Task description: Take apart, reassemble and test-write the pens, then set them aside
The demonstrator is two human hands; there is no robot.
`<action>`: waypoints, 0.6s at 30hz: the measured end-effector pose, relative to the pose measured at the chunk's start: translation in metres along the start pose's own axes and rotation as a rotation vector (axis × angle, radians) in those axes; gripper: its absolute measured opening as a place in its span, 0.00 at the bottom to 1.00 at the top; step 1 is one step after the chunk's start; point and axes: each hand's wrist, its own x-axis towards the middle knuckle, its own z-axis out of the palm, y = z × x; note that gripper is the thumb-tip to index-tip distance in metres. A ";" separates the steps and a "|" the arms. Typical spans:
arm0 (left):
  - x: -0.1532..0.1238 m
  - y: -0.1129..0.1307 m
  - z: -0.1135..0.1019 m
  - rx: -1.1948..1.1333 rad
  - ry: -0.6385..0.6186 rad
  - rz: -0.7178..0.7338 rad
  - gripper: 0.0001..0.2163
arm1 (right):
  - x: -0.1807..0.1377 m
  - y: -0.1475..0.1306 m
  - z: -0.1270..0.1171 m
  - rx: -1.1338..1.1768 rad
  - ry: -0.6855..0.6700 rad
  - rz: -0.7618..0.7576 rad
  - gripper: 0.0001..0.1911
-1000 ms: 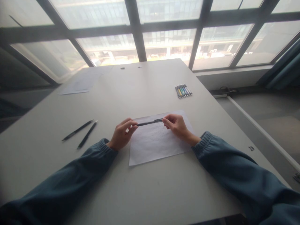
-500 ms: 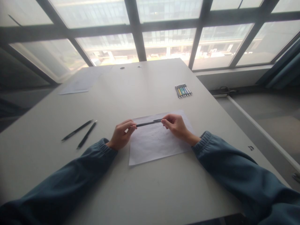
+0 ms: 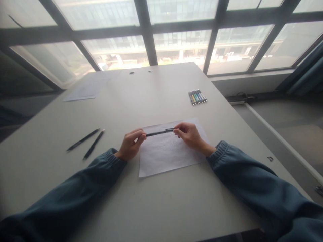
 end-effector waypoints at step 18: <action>0.001 -0.003 0.002 -0.072 0.023 -0.015 0.16 | 0.001 0.000 0.002 0.086 0.068 0.014 0.17</action>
